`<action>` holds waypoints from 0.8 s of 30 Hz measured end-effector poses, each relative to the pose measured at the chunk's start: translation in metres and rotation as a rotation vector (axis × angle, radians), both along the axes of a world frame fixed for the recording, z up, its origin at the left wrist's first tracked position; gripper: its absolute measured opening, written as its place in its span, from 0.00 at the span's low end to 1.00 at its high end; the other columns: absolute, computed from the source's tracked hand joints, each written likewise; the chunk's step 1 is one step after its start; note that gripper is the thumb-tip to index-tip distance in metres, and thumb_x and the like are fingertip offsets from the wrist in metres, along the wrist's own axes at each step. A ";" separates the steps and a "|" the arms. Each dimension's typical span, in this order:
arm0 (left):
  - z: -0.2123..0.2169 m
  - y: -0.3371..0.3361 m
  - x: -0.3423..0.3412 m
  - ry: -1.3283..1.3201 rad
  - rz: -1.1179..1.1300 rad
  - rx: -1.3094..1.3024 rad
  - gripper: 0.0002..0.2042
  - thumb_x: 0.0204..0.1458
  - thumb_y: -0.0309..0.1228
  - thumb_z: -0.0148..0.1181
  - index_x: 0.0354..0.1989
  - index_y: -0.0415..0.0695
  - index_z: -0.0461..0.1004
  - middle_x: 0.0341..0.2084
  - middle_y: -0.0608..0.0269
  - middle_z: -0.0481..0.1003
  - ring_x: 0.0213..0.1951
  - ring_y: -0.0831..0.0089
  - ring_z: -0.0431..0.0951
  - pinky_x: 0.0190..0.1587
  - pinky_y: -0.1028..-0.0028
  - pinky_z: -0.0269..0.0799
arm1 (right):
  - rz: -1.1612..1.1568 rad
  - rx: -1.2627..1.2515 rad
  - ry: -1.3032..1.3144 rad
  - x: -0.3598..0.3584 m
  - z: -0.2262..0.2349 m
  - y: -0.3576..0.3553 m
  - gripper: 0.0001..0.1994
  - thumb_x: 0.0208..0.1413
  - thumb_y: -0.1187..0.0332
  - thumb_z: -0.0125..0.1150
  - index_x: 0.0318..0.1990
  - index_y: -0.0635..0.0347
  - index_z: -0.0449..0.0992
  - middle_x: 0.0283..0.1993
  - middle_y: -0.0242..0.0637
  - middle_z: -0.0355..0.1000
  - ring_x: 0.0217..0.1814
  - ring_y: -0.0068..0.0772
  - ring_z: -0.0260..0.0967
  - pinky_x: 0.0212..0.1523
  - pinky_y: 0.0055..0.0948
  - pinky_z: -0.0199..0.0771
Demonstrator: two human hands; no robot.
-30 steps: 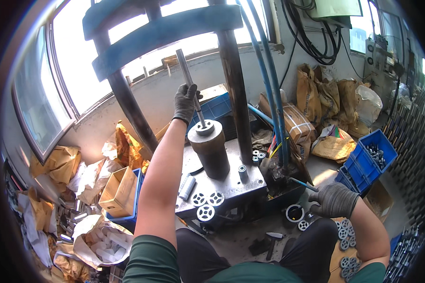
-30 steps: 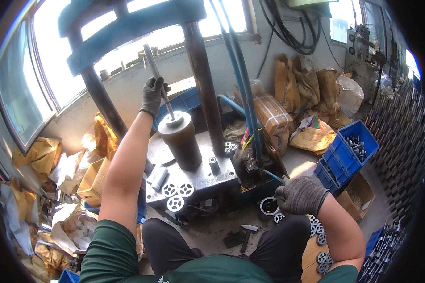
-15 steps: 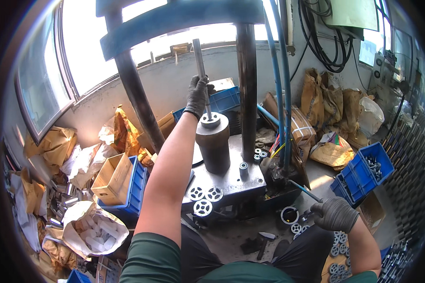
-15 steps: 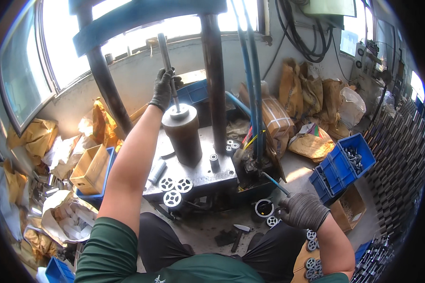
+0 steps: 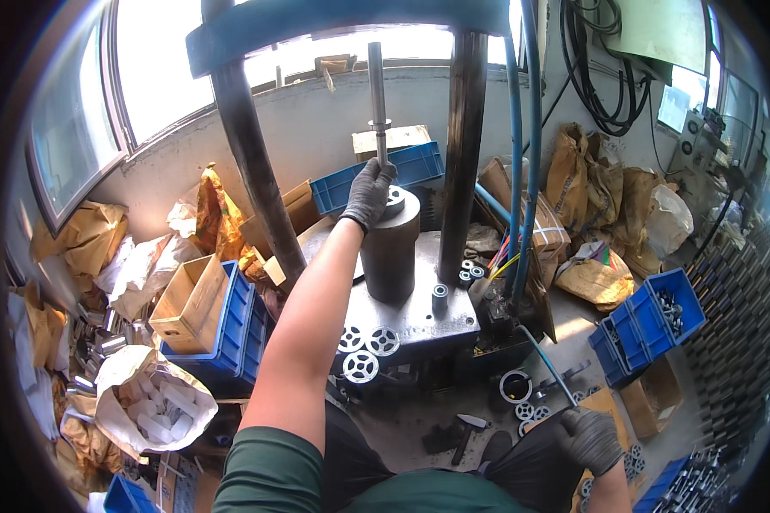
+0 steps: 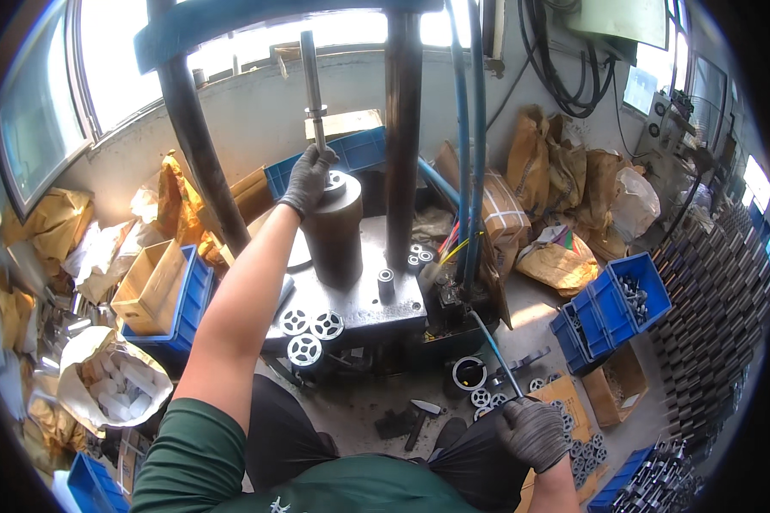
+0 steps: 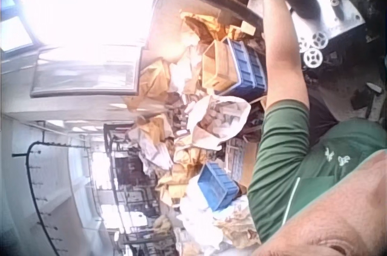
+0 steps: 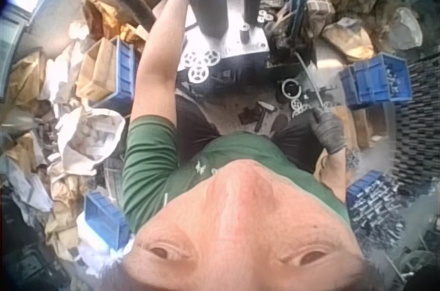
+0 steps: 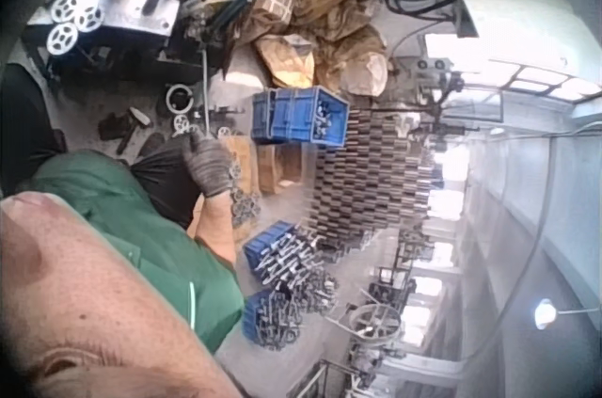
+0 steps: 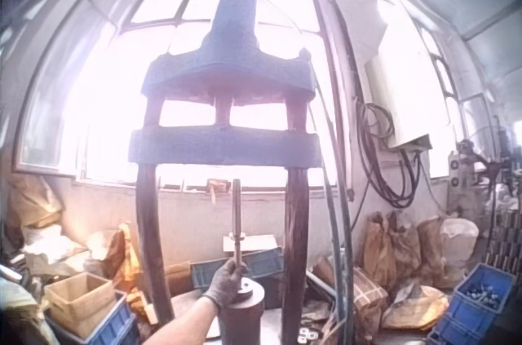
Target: The person assembles metal shafts into gear-like components using an industrial press machine, wearing work gloves.
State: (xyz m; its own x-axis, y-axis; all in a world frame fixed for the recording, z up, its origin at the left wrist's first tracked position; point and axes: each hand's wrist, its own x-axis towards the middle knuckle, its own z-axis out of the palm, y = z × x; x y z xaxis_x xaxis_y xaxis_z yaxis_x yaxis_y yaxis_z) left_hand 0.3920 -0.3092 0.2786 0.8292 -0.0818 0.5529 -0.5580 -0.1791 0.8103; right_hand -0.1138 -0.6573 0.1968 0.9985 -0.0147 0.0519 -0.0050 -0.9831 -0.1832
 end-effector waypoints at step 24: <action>0.000 -0.004 -0.008 0.088 -0.036 -0.068 0.18 0.72 0.46 0.54 0.44 0.42 0.75 0.27 0.61 0.79 0.30 0.74 0.80 0.37 0.70 0.77 | -0.127 0.229 -0.128 0.008 0.019 0.004 0.11 0.54 0.63 0.65 0.29 0.62 0.80 0.29 0.52 0.75 0.34 0.58 0.77 0.36 0.48 0.75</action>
State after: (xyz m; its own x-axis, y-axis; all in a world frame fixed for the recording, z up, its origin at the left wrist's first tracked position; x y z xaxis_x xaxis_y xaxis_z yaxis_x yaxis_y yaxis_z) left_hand 0.3841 -0.3134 0.2787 0.8722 -0.0769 0.4831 -0.4889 -0.1028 0.8663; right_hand -0.1062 -0.6531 0.2159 0.9734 -0.1651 0.1587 -0.0879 -0.9092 -0.4071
